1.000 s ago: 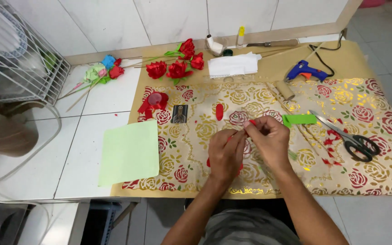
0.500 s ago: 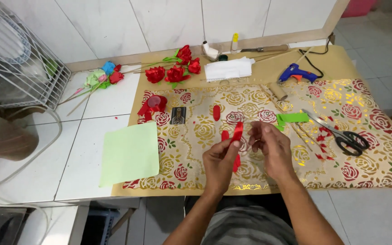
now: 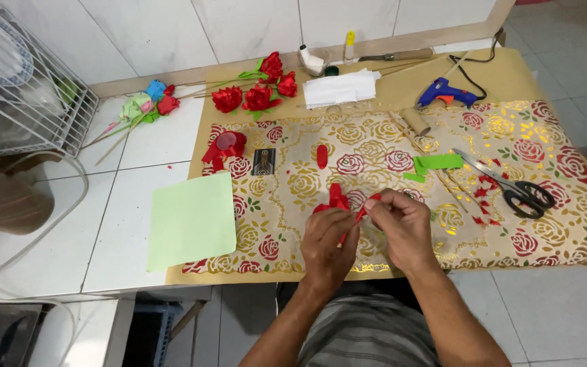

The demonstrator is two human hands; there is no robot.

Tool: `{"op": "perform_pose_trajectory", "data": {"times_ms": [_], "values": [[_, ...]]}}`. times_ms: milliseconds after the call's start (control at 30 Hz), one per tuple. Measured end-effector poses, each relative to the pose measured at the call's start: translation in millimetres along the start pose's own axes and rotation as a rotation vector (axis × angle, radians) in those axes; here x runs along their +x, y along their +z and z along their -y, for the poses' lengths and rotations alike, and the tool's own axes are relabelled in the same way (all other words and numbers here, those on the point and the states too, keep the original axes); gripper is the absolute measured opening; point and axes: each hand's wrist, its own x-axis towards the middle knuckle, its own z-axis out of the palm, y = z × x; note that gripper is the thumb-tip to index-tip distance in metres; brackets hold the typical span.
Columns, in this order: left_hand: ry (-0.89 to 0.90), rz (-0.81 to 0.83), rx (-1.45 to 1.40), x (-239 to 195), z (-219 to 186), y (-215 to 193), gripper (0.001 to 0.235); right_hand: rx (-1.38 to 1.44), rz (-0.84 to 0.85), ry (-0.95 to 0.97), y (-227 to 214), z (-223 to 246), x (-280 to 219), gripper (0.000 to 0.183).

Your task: Sealing the edges of fabric petals using a lighter to prevent fraying for artificial flower construction.

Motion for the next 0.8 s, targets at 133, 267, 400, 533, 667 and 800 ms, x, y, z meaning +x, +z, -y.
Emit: {"op": "perform_pose_trajectory", "data": {"times_ms": [133, 267, 400, 533, 667, 800], "values": [[0.332, -0.095, 0.207, -3, 14, 7, 0.009, -0.041, -0.067, -0.018, 3, -2, -4, 0.023], [0.455, -0.129, 0.243, -8, 27, 8, 0.010, -0.095, -0.136, 0.003, 5, -14, -8, 0.024], [0.365, -0.048, 0.086, -4, 30, 3, 0.005, -0.059, -0.143, 0.015, 6, -20, -6, 0.021], [0.492, -0.011, 0.197, -2, 31, -3, 0.007, -0.096, -0.202, -0.012, 10, -25, -14, 0.021], [0.420, 0.030, 0.117, 6, 33, -6, 0.004, -0.050, -0.192, 0.009, 8, -27, -13, 0.013], [0.227, -0.008, 0.036, -2, 33, -3, 0.007, 0.036, -0.057, 0.008, 11, -9, -11, 0.011]]}}
